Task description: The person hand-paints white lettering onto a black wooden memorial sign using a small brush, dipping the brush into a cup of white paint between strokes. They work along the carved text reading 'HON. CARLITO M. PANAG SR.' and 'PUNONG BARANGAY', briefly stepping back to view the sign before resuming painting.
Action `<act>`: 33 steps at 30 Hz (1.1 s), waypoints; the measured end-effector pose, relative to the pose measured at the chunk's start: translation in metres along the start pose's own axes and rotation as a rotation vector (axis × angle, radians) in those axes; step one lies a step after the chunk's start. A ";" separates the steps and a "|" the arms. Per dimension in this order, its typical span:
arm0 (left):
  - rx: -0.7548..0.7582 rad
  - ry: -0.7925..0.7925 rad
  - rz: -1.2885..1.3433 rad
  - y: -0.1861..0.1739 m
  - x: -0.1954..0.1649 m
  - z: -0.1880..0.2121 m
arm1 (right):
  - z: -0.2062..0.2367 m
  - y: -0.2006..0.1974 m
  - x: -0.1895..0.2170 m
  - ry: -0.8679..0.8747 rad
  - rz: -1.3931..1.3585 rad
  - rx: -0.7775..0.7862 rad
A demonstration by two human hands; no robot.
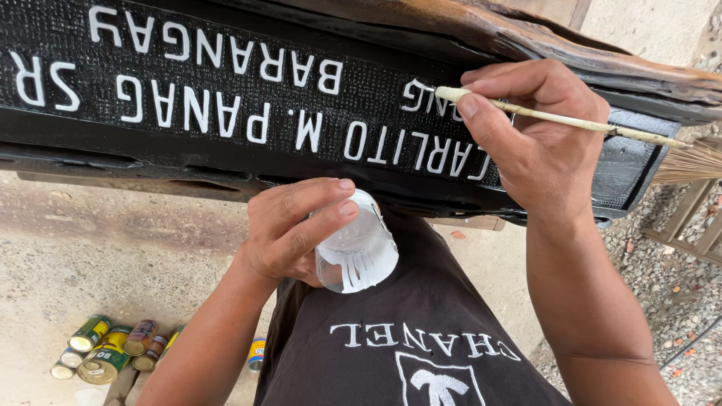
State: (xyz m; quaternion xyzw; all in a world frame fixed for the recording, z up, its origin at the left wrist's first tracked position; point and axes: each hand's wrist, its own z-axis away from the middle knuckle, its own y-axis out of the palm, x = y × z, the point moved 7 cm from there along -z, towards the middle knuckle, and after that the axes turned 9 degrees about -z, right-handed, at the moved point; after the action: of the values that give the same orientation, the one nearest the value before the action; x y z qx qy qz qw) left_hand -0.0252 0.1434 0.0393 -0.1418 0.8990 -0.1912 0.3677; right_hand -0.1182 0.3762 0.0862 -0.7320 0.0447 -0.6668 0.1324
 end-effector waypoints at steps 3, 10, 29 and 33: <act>-0.012 -0.001 -0.013 0.002 0.000 -0.001 | -0.001 0.000 0.001 -0.007 0.033 0.010; 0.004 -0.002 -0.012 0.002 0.001 0.000 | 0.000 0.001 -0.001 0.022 0.073 0.001; -0.002 -0.003 -0.011 0.003 0.001 0.002 | 0.003 0.001 -0.002 -0.041 0.107 0.010; -0.014 -0.001 -0.004 0.004 0.001 0.003 | 0.005 0.003 -0.002 -0.100 0.178 0.040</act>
State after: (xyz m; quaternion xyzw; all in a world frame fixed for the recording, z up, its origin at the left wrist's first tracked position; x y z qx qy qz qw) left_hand -0.0245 0.1455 0.0346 -0.1464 0.8997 -0.1855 0.3669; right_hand -0.1131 0.3749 0.0835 -0.7547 0.0894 -0.6159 0.2076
